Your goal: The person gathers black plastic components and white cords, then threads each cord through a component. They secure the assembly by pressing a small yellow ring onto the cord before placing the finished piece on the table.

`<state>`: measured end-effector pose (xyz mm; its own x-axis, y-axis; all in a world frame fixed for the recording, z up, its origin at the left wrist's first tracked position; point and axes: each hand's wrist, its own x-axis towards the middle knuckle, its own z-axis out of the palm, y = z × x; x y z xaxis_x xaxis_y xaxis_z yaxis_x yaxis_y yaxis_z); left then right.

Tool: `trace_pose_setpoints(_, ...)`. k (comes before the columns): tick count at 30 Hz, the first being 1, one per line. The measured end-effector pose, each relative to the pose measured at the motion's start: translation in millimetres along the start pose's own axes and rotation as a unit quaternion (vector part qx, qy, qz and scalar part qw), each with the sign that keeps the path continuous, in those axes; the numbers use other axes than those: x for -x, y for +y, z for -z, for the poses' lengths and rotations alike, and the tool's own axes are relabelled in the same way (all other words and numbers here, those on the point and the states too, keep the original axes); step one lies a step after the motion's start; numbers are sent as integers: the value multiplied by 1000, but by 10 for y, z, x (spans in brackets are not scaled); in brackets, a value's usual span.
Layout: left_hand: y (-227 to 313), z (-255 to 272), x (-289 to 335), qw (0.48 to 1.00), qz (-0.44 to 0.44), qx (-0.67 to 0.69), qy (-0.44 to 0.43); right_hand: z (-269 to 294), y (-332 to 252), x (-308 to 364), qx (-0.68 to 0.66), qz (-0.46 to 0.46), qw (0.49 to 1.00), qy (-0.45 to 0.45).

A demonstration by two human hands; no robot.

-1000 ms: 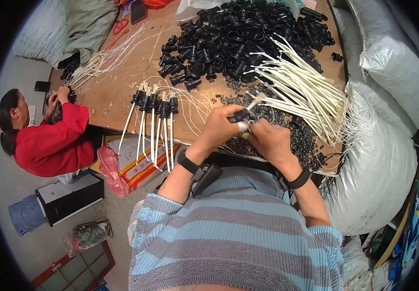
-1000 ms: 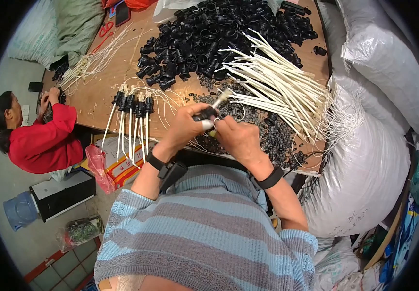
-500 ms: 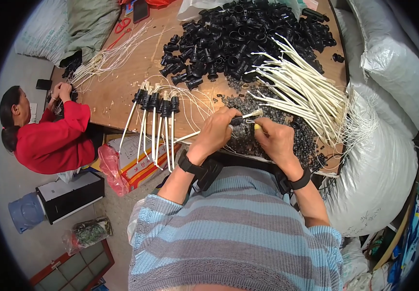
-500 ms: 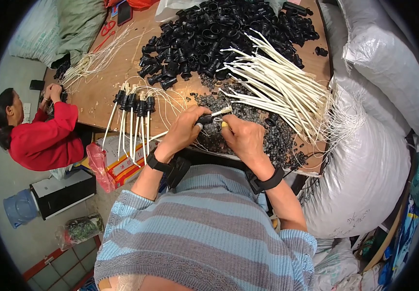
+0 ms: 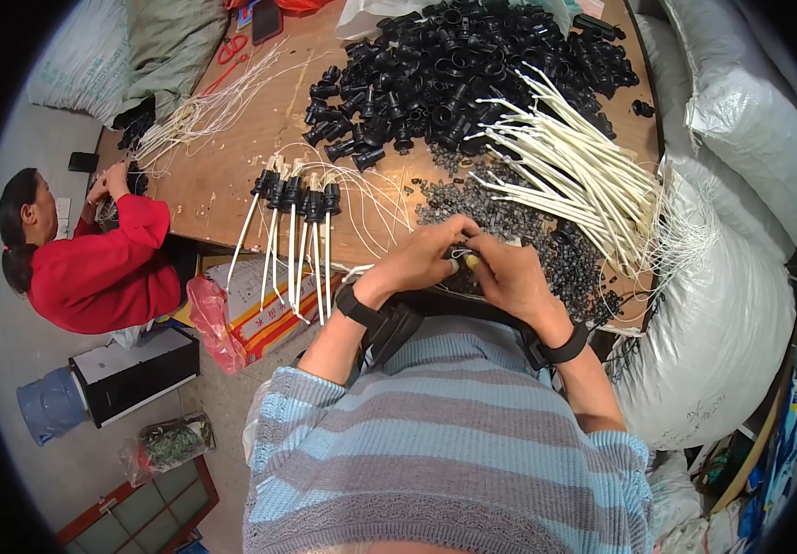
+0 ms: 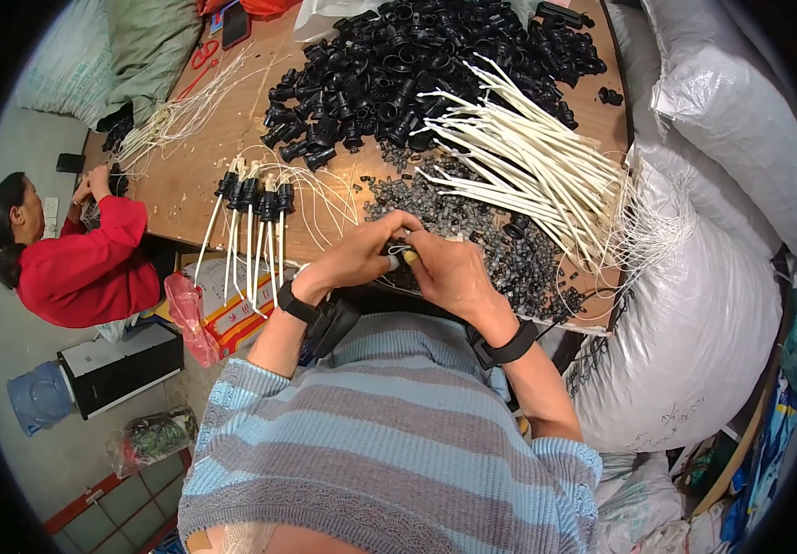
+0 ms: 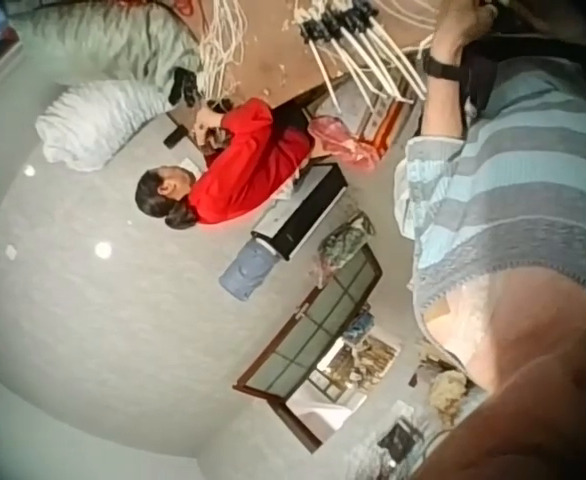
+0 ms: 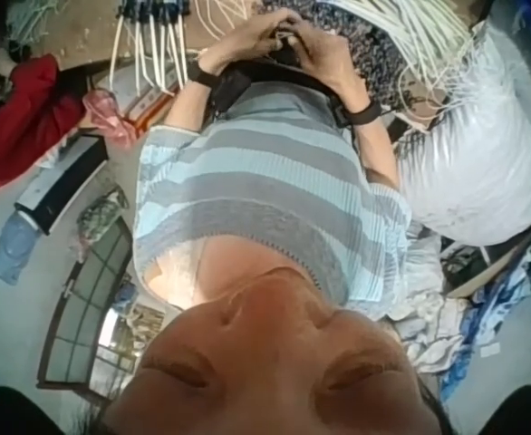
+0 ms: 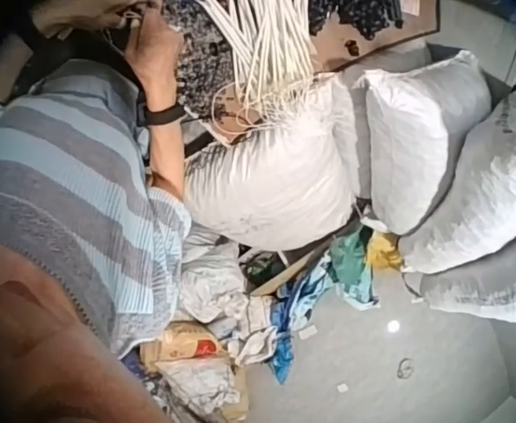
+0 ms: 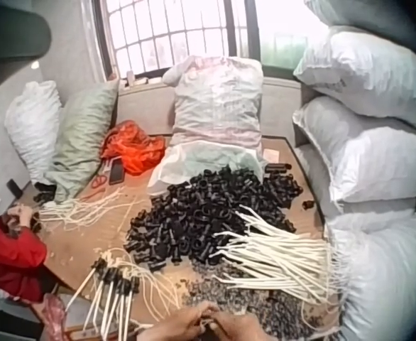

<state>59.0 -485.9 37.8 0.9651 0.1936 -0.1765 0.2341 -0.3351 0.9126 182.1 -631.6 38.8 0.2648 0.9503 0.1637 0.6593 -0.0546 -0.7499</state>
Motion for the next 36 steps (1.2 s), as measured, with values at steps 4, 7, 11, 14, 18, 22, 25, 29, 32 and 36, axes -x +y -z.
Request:
trace_pose_setpoints(4,12,16,-4,982,-97,4,165,-66,47,14,72,-22,997,16)
trace_pose_setpoints(7,11,7,39,938,-195,-120,259,-63,-17,-4,55,24,995,78)
trace_pose_setpoints(11,10,-4,91,926,-260,-112,250,-27,-6,22,-78,-26,996,29)
trace_pose_setpoints(14,-21,30,76,949,-215,-45,225,-54,28,21,-94,-36,995,-4)
trace_pose_setpoints(18,0,161,13,966,-218,-38,137,-30,44,-2,-37,-39,998,-35)
trace_pose_setpoints(22,-288,351,-156,928,-108,-194,298,-98,95,12,-170,-105,973,112)
trace_pose_setpoints(25,-554,473,-206,920,-29,-257,295,-36,146,6,-192,-184,961,84)
trace_pose_setpoints(29,-474,414,-205,937,8,-139,319,-23,227,-8,-271,-284,913,113)
trace_pose_setpoints(32,-241,226,-216,938,146,192,251,-102,289,-79,-243,-262,924,137)
trace_pose_setpoints(36,-38,-237,-218,942,-15,125,312,-199,301,-173,-173,-215,952,136)
